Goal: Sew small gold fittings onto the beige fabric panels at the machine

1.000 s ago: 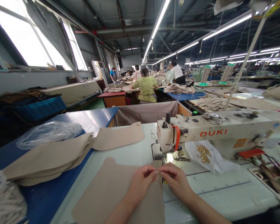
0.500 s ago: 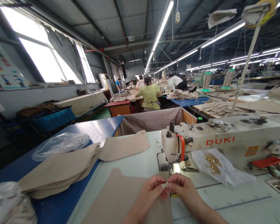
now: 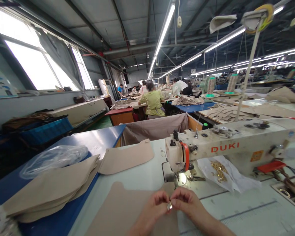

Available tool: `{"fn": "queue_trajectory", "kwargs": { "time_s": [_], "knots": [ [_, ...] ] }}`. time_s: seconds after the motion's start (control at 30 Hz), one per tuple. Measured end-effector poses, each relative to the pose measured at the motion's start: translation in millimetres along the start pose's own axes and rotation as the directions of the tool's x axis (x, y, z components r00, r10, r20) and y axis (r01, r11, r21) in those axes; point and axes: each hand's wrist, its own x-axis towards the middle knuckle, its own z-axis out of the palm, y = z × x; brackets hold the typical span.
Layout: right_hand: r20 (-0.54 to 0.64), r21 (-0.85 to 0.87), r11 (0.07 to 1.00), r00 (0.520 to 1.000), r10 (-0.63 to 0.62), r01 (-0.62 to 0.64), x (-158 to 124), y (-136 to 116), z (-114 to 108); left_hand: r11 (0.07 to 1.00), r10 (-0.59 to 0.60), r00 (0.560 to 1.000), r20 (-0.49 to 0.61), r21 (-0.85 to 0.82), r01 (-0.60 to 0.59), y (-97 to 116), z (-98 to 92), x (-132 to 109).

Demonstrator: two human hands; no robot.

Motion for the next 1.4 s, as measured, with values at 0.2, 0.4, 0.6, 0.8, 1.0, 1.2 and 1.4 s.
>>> {"fn": "queue_trajectory", "kwargs": {
  "time_s": [0.2, 0.4, 0.6, 0.8, 1.0, 1.2, 1.4],
  "knots": [
    [-0.022, -0.166, 0.984, 0.998, -0.061, 0.056, -3, 11, 0, 0.96, 0.161, 0.985, -0.062, 0.241, -0.141, -14, -2.1, 1],
    [-0.015, -0.14, 0.989, 0.999, -0.046, 0.044, -1, 14, -2, 0.953, 0.181, 0.977, -0.115, 0.267, -0.146, -14, -2.1, 0],
    [-0.046, -0.329, 0.939, 0.991, -0.126, 0.104, -1, 14, -4, 0.958, 0.195, 0.967, -0.161, 0.243, -0.153, -10, -2.5, 1],
    [-0.022, -0.568, 0.796, 0.963, -0.267, 0.207, -5, 4, 3, 0.959, 0.194, 0.96, -0.204, 0.247, -0.141, -16, -3.7, 4],
    [-0.048, -0.66, 0.717, 0.94, -0.338, 0.225, -5, 3, 3, 0.956, 0.198, 0.948, -0.25, 0.261, -0.131, -18, -5.7, 7],
    [0.049, -0.669, 0.666, 0.914, -0.403, 0.33, -7, -1, 7, 0.954, 0.204, 0.942, -0.266, 0.268, -0.132, -16, -4.3, 5],
    [-0.005, -0.691, 0.662, 0.914, -0.405, 0.289, -6, 2, 5, 0.95, 0.212, 0.937, -0.279, 0.283, -0.131, -15, -3.1, 4]
  ]
}}
